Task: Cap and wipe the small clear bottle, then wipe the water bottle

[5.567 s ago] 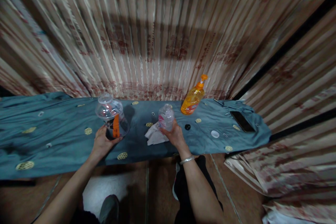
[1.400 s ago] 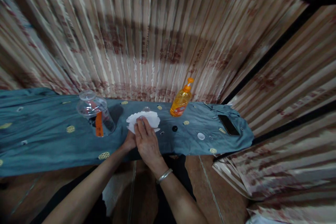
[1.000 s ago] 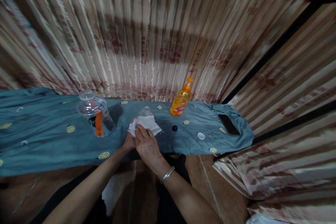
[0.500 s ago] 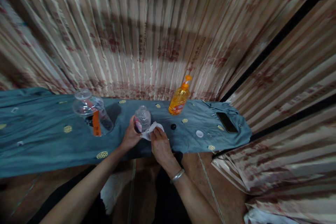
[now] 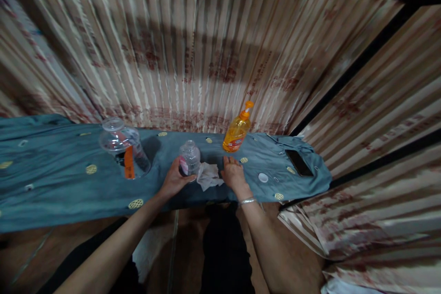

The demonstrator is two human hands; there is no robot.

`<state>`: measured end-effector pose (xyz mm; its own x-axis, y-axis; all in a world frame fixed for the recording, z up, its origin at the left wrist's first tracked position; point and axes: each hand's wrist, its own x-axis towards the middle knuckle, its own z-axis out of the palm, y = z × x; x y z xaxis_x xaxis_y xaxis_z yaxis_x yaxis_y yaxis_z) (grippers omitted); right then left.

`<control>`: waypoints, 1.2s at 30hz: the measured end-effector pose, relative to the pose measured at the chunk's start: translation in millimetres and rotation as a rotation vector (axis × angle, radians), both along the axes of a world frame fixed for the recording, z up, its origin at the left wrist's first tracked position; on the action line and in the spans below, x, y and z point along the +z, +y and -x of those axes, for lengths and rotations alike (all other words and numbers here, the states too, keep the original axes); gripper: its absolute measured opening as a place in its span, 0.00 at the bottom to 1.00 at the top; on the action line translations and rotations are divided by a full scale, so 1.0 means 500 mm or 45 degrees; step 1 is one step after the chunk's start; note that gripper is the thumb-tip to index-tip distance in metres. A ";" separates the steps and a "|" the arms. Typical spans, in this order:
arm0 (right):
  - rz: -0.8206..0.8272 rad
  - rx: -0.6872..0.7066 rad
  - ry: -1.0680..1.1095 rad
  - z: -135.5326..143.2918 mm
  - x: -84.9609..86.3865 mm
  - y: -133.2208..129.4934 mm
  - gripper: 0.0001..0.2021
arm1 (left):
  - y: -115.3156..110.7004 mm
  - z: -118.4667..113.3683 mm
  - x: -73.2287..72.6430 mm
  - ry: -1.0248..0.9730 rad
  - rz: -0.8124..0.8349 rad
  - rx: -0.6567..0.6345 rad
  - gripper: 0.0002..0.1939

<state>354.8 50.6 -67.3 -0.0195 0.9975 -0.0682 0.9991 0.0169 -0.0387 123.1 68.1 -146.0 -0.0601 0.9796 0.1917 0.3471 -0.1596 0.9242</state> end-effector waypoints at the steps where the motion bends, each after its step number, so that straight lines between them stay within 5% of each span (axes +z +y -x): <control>1: 0.047 -0.001 -0.018 -0.003 0.003 0.005 0.27 | 0.000 0.000 0.000 -0.024 0.002 -0.010 0.44; 7: 0.061 0.066 0.037 -0.012 0.033 0.018 0.14 | -0.003 0.002 0.004 -0.180 0.028 -0.026 0.50; 11: -0.128 0.185 0.542 0.004 0.108 0.047 0.16 | -0.003 0.002 0.014 -0.268 -0.034 -0.056 0.56; 15: -0.184 0.496 0.924 0.056 0.196 0.072 0.14 | -0.001 -0.003 0.012 -0.356 0.029 -0.116 0.53; 25: 0.012 0.831 0.121 0.156 0.320 0.064 0.15 | -0.005 -0.011 0.015 -0.500 0.078 -0.193 0.47; 36: 0.125 0.858 -0.224 0.192 0.352 0.064 0.11 | -0.005 -0.013 0.018 -0.493 0.069 -0.189 0.46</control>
<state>258.6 82.8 108.6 -0.6118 0.7609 -0.2162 0.7636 0.6395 0.0896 129.5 65.5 -136.9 0.0248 0.9912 0.1303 -0.0506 -0.1289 0.9904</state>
